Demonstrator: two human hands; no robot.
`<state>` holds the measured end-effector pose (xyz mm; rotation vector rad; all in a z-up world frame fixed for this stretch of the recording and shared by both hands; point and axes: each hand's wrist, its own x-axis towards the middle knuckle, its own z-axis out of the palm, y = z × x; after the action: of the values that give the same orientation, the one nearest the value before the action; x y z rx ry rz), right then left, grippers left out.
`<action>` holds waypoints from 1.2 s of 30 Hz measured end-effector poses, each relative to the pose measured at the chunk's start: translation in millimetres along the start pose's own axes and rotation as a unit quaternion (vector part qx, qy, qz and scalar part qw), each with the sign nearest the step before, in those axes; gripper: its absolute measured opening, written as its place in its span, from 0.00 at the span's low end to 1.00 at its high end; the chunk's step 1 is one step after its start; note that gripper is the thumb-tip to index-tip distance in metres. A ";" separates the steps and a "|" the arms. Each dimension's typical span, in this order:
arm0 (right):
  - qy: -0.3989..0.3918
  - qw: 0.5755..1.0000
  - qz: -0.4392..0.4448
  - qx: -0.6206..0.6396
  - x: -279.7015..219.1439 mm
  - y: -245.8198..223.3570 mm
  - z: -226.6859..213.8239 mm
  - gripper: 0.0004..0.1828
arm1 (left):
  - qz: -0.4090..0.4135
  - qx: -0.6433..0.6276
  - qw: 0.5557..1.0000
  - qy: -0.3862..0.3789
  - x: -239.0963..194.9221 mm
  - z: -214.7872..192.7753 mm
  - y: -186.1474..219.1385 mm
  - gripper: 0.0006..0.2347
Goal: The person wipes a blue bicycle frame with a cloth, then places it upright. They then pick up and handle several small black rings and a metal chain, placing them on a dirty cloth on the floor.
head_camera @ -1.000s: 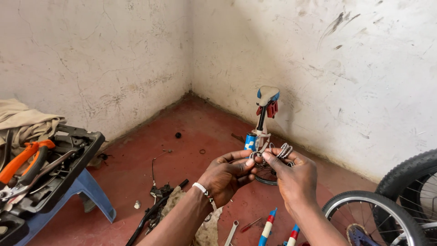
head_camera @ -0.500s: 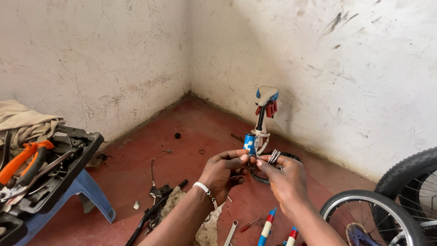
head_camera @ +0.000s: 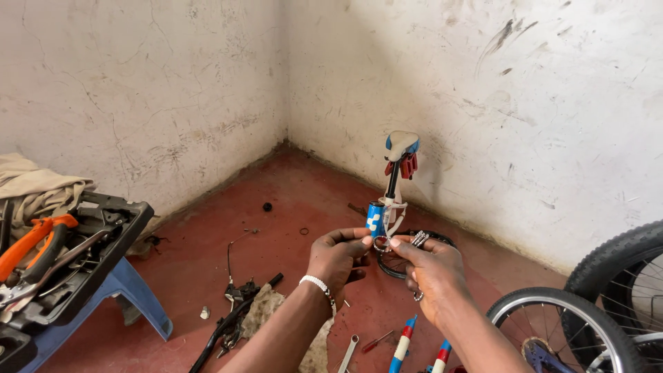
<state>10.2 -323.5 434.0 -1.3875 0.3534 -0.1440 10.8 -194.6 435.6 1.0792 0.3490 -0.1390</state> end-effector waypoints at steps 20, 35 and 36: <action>-0.018 0.995 -0.007 -0.099 -9.3 -7.0 0.1 0.08 | -0.079 -0.305 0.949 0.024 16.7 2.6 12.4 0.04; -0.102 0.979 -0.077 -0.159 -5.8 -14.7 -8.9 0.13 | -0.097 -0.312 0.945 0.018 5.6 9.3 14.3 0.11; -0.102 0.979 -0.078 -0.159 -6.3 -16.4 -8.6 0.13 | -0.097 -0.312 0.945 0.017 6.0 9.6 13.7 0.11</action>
<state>3.2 -332.6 449.8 -1.7316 0.0972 -0.0746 22.2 -196.3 449.0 0.4180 0.4893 -0.1696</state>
